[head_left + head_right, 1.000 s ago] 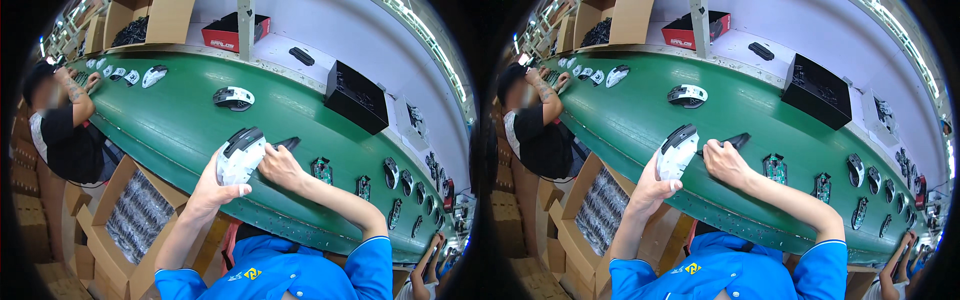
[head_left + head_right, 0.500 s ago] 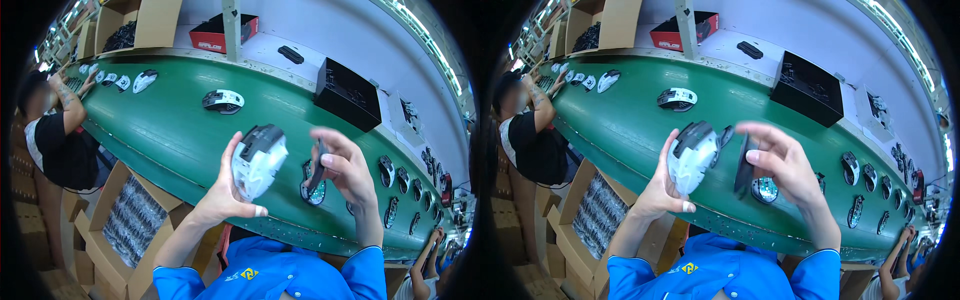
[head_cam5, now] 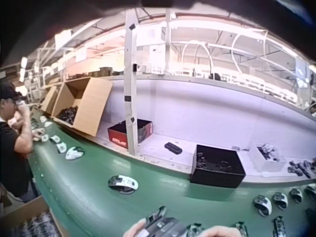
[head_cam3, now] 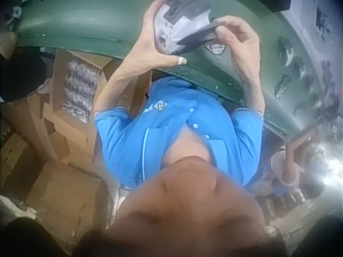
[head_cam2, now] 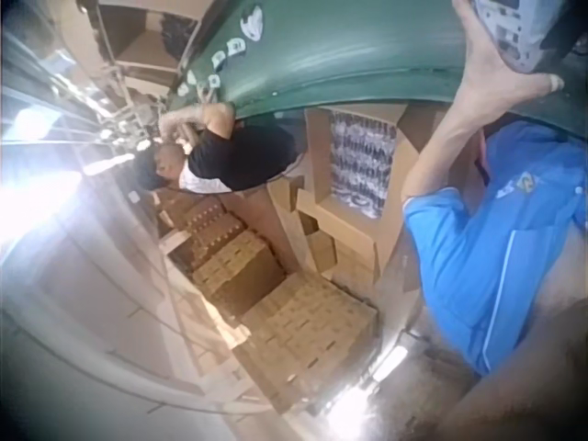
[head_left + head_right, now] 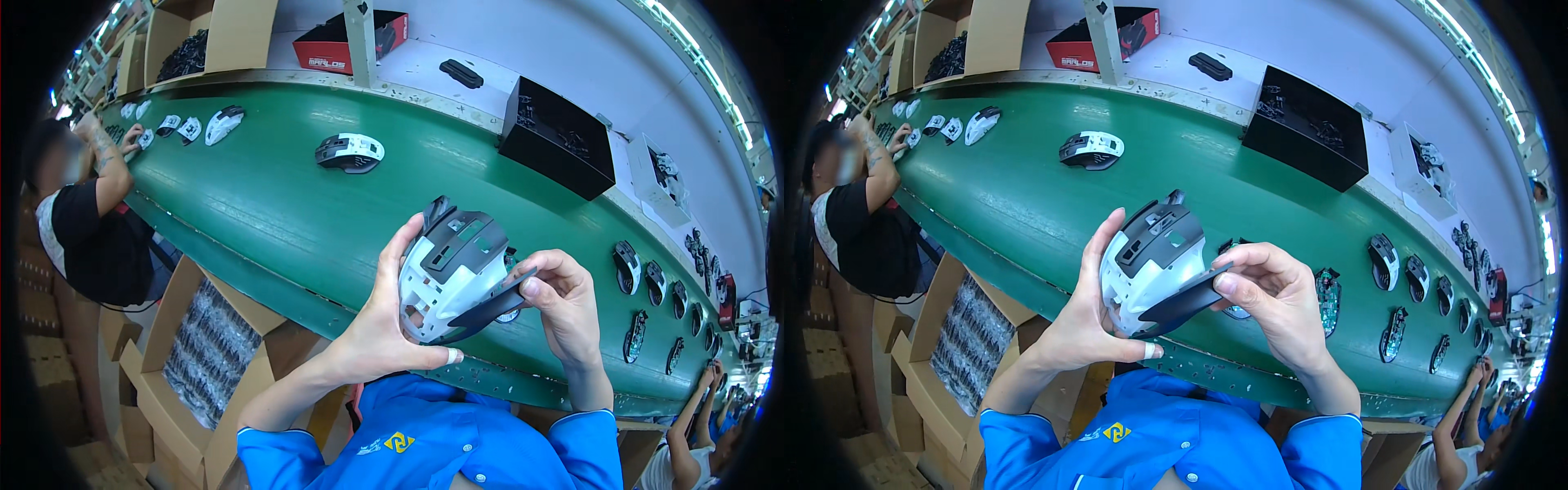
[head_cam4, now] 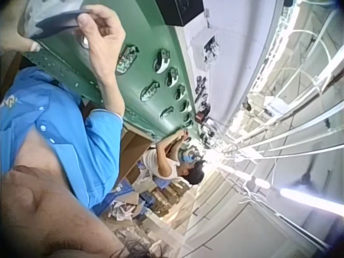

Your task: The person assembles computer mice on a green assembly line. They pick up a mouse base, insert a black plastic component, and then attach a white top shell to complete the unit. The process is repeated for multiple units, with the person occasionally reaching into a box to retrieve parts.

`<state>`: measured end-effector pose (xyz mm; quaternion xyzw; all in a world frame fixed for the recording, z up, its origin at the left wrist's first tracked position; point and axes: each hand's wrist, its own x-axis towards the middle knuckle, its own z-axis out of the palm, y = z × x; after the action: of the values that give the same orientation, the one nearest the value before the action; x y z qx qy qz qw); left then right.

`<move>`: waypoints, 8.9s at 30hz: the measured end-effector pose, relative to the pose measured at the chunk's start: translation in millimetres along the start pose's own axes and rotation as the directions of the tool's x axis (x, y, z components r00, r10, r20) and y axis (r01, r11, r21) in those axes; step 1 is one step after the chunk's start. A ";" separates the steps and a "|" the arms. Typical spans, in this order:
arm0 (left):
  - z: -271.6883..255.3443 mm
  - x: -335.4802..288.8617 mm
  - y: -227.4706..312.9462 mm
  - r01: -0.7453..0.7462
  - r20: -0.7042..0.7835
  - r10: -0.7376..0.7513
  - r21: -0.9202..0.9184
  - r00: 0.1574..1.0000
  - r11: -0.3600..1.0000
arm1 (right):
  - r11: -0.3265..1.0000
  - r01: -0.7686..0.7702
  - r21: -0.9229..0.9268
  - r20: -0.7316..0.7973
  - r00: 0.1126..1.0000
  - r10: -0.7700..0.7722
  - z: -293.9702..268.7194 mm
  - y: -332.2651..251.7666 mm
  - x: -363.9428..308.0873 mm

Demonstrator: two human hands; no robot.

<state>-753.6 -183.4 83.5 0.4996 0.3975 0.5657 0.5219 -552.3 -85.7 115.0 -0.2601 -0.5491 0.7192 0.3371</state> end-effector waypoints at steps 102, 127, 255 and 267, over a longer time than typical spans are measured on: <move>12.6 9.0 22.7 -0.245 0.143 0.200 0.594 0.969 0.766 | 0.901 -0.188 0.391 0.298 0.952 0.070 -30.3 40.5 7.4; -24.3 0.9 -3.7 0.296 0.059 -0.320 -0.565 0.946 0.770 | 0.428 0.131 -0.894 0.021 0.967 -0.252 -133.9 -66.9 112.5; 46.8 33.3 6.0 -0.136 -0.149 0.211 0.397 0.966 0.908 | 0.580 0.236 -0.780 0.038 0.942 -0.332 10.8 3.7 -26.6; 49.5 32.0 5.4 -0.198 -0.032 0.234 0.434 0.972 0.879 | 0.579 0.301 -0.758 -0.030 0.870 -0.492 6.2 22.1 -29.4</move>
<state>-704.7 -156.1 102.7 0.6189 0.4751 0.5398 0.3161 -542.5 -115.9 95.4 -0.3261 -0.7893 0.3067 0.4202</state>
